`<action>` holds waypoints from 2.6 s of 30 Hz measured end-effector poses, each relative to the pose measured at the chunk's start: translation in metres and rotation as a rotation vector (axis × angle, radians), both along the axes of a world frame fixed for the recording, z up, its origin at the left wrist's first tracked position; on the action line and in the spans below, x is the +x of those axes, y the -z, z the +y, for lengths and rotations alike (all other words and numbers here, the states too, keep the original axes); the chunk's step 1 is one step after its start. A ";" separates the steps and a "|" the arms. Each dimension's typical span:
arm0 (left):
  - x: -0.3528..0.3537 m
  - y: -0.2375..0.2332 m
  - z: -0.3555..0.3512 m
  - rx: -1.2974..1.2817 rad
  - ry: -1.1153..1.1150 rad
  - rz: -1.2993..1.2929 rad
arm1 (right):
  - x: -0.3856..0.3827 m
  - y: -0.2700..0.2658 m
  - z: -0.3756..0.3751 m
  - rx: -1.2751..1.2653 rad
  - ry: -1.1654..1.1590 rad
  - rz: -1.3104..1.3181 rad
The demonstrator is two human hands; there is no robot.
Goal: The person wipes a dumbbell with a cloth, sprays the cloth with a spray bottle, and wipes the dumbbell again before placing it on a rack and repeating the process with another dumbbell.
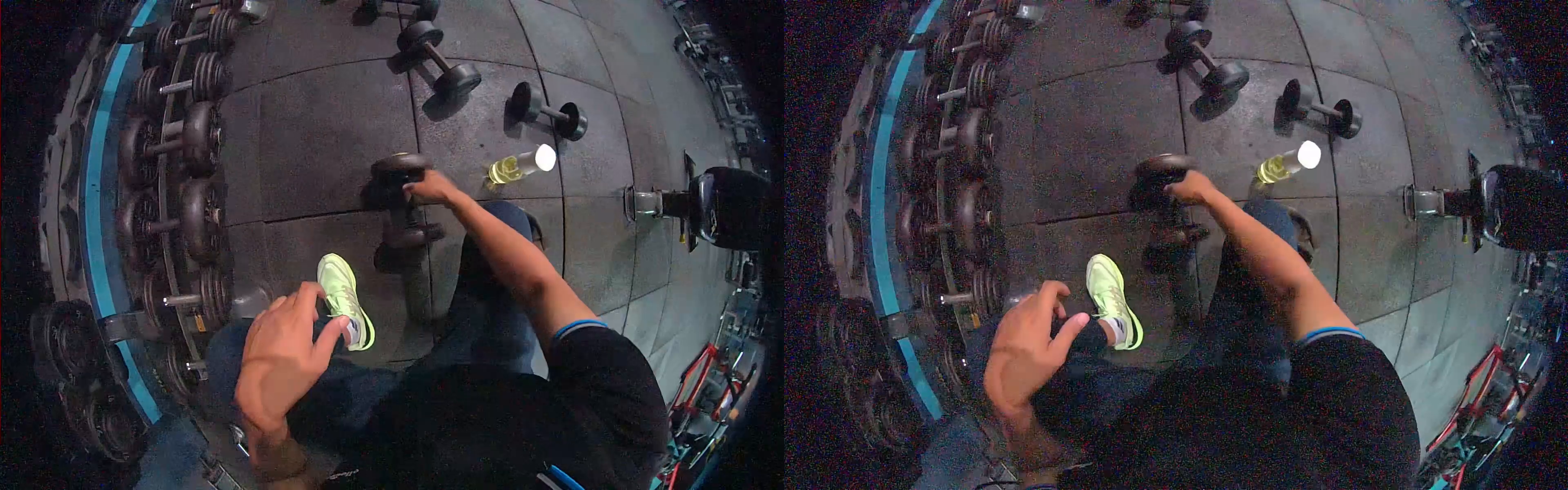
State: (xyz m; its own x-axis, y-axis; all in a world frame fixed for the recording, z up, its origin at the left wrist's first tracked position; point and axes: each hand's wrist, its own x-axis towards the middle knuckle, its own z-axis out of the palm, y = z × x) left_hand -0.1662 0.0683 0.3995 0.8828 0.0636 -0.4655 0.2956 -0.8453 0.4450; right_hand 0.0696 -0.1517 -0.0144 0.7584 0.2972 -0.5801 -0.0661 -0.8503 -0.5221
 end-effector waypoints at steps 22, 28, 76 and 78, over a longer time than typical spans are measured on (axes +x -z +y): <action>-0.037 0.010 -0.055 0.180 -0.084 0.146 | 0.031 -0.058 -0.193 0.571 0.686 -0.827; -0.074 0.006 -0.063 0.170 -0.120 0.136 | 0.038 -0.024 -0.206 0.624 0.609 -0.931; -0.043 0.262 -0.156 0.084 1.051 0.554 | -0.213 -0.104 -0.093 0.238 0.296 -0.374; -0.044 0.264 -0.155 0.087 1.032 0.540 | -0.213 -0.107 -0.096 0.258 0.384 -0.359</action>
